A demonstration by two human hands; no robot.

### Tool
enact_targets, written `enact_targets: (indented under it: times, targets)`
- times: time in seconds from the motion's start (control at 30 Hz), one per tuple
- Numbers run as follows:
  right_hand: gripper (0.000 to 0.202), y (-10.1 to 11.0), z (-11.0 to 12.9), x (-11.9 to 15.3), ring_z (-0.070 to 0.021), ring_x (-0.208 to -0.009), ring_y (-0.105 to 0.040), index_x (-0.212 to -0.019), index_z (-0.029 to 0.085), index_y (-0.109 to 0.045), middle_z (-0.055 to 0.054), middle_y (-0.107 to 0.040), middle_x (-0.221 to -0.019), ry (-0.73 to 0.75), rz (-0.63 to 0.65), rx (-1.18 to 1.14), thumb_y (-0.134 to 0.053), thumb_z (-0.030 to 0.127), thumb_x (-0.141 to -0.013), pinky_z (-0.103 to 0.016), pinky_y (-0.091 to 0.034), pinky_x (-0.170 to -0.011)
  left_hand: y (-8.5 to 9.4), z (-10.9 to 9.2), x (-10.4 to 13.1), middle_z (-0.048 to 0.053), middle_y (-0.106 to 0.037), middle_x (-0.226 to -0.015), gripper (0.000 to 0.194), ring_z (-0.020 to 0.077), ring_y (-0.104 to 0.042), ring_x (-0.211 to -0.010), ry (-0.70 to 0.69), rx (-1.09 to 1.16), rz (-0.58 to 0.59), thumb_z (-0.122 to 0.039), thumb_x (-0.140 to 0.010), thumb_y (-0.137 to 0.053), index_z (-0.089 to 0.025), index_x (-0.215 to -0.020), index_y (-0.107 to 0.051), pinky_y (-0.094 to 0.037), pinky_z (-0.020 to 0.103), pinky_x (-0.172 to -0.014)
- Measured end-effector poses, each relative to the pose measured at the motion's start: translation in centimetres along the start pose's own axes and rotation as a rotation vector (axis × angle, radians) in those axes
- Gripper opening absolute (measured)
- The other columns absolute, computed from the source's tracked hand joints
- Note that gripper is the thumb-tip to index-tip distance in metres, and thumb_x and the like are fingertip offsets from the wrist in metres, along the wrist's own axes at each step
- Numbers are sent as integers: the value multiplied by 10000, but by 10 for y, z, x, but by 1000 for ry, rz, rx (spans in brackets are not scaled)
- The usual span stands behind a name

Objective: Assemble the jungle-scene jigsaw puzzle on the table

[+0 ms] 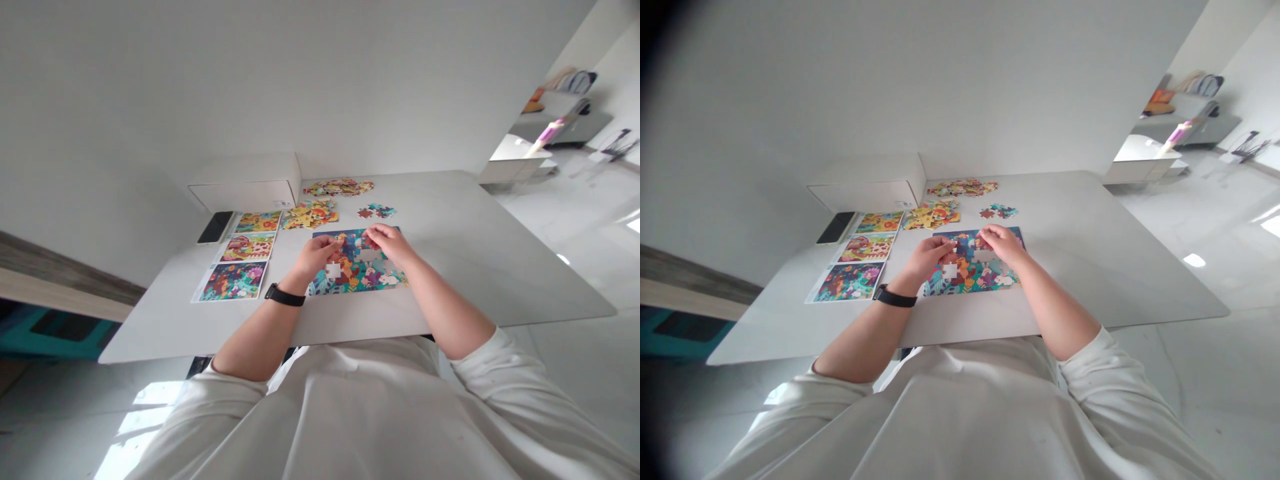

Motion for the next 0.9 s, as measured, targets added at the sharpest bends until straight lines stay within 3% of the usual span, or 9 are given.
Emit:
enact_targets:
  times: [0.3, 0.5, 0.63, 0.77, 0.9]
  targets:
    - [436, 15, 0, 0, -179, -768, -652, -949, 248, -718, -38, -764, -903, -53, -70, -40, -689, 679, -885, -278, -509, -671, 4, 3, -2, -33, -549, -561, 513, 88, -461, -498, 7, -11, -25, -635, -746, -872, -189, -770, -621, -328, 222, -482]
    - [456, 5, 3, 3, -206, -870, -695, -1046, 249, -771, -49, -796, -989, -22, 43, 20, -734, 668, -871, -287, -529, -713, 1, 7, -7, -7, -587, -593, 512, 90, -466, -519, -48, -76, -2, -650, -753, -839, -179, -735, -640, -343, 228, -505]
    - [439, -7, 4, 4, -204, -896, -710, -1123, 241, -790, -46, -795, -988, 38, 171, 15, -801, 575, -837, -308, -555, -787, -1, 9, -6, 11, -646, -654, 463, 109, -488, -514, -31, -230, 18, -630, -780, -805, -181, -795, -696, -327, 235, -463]
    - [332, -16, 3, 5, -197, -859, -701, -1041, 246, -810, -29, -776, -918, 89, 260, 70, -827, 477, -804, -329, -561, -812, -7, 5, -3, 12, -659, -655, 420, 104, -468, -503, -58, -319, 66, -592, -794, -788, -185, -765, -691, -317, 232, -457]
    - [248, -14, -1, 5, -190, -795, -678, -921, 228, -784, -24, -757, -848, 83, 267, 147, -819, 429, -780, -326, -548, -776, -9, 0, -1, 7, -640, -642, 393, 100, -451, -505, -83, -334, 61, -564, -810, -771, -182, -766, -689, -323, 227, -463]
Point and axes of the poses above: each hand's wrist, its own x-axis away from the middle knuckle, its own y-axis out of the back of the hand, z = x × y, the point moved 7 cm from there along -x, towards the middle knuckle
